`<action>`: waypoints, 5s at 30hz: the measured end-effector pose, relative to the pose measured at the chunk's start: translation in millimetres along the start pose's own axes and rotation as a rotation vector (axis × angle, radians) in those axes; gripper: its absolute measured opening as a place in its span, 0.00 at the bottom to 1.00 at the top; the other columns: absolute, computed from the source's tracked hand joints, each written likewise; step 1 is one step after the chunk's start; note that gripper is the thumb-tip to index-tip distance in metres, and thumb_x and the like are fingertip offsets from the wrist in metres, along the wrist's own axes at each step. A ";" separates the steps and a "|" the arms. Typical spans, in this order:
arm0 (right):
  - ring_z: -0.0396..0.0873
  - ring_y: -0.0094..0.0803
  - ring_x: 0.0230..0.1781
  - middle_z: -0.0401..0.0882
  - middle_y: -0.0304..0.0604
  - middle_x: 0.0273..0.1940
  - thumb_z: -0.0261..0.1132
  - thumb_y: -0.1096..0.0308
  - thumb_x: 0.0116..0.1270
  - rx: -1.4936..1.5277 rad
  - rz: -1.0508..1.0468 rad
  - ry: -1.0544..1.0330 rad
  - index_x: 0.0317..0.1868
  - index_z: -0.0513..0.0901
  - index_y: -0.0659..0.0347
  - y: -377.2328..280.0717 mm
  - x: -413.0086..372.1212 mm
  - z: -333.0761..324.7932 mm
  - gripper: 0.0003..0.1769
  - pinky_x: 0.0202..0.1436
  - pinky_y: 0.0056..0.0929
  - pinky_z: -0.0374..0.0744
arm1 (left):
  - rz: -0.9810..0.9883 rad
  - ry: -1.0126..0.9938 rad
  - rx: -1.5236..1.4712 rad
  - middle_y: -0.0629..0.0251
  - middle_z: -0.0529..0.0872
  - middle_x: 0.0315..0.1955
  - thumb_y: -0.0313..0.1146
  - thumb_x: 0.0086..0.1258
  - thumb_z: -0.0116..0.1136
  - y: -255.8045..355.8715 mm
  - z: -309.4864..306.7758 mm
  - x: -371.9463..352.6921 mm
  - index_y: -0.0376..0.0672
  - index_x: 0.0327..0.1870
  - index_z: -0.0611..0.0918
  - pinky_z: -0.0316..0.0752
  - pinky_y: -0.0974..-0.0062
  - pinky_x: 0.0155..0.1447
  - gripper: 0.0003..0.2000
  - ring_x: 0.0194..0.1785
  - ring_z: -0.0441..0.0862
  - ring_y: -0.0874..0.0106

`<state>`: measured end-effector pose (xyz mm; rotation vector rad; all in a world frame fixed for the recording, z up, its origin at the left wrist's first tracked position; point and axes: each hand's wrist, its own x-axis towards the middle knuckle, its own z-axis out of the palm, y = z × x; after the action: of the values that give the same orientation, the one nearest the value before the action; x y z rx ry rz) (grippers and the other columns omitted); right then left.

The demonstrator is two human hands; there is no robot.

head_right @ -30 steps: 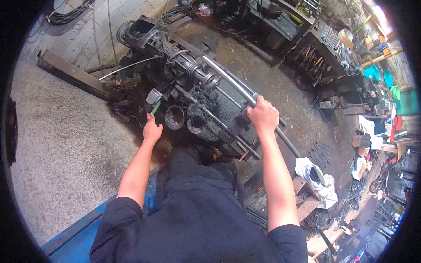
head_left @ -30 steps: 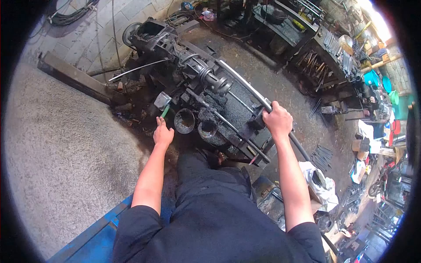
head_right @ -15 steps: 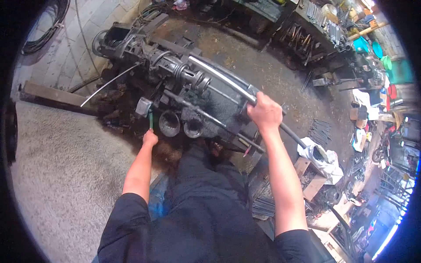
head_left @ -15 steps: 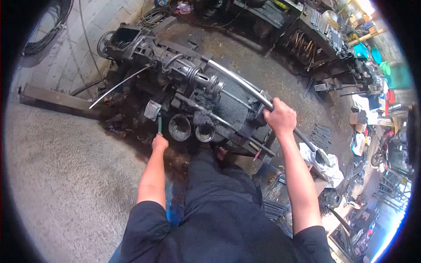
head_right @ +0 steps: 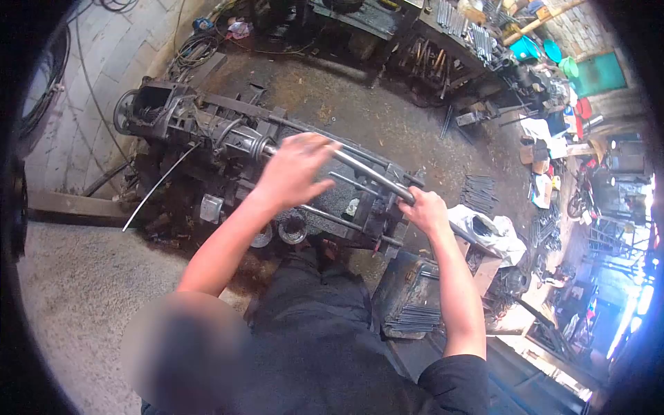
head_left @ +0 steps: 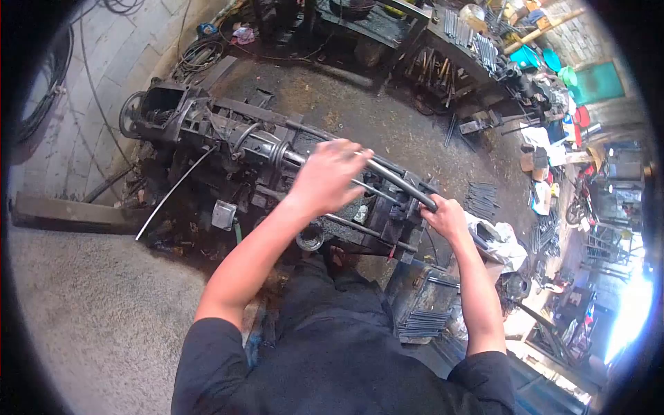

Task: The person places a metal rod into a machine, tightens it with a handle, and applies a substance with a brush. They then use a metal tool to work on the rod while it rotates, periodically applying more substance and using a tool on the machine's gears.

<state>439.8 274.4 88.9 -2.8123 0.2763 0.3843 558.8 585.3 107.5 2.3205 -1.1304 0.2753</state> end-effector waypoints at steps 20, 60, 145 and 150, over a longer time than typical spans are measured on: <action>0.83 0.40 0.20 0.81 0.42 0.20 0.65 0.63 0.53 -0.121 -0.160 0.708 0.27 0.78 0.50 134.7 -39.0 37.6 0.04 0.27 0.40 0.80 | -0.386 -0.454 0.550 0.52 0.89 0.31 0.32 0.52 0.61 101.4 88.6 75.5 0.45 0.27 0.89 0.79 0.63 0.47 0.06 0.40 0.89 0.60; 0.79 0.41 0.19 0.77 0.42 0.16 0.61 0.58 0.60 -0.007 0.039 0.974 0.19 0.73 0.52 218.0 -69.1 42.2 0.14 0.26 0.40 0.74 | -0.354 -0.532 0.669 0.49 0.88 0.31 0.38 0.53 0.64 96.6 86.3 84.6 0.43 0.31 0.88 0.82 0.57 0.46 0.10 0.39 0.87 0.52; 0.84 0.57 0.45 0.84 0.60 0.41 0.57 0.71 0.64 0.329 -0.254 -0.248 0.55 0.75 0.60 272.8 -50.4 131.8 0.17 0.48 0.52 0.81 | 0.194 -0.649 0.318 0.61 0.70 0.71 0.52 0.66 0.62 271.7 147.4 78.6 0.52 0.64 0.79 0.48 0.56 0.80 0.27 0.78 0.57 0.59; 0.86 0.48 0.43 0.85 0.56 0.39 0.66 0.75 0.59 0.556 -0.237 -0.571 0.54 0.78 0.58 351.7 -96.6 167.3 0.20 0.46 0.43 0.83 | 0.279 -0.788 0.305 0.58 0.84 0.54 0.40 0.56 0.69 243.6 161.3 109.3 0.45 0.59 0.79 0.77 0.62 0.63 0.27 0.58 0.81 0.60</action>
<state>230.2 9.5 -127.7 -2.0579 -0.0711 0.8701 430.0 301.3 109.2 2.6072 -1.8989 -0.4484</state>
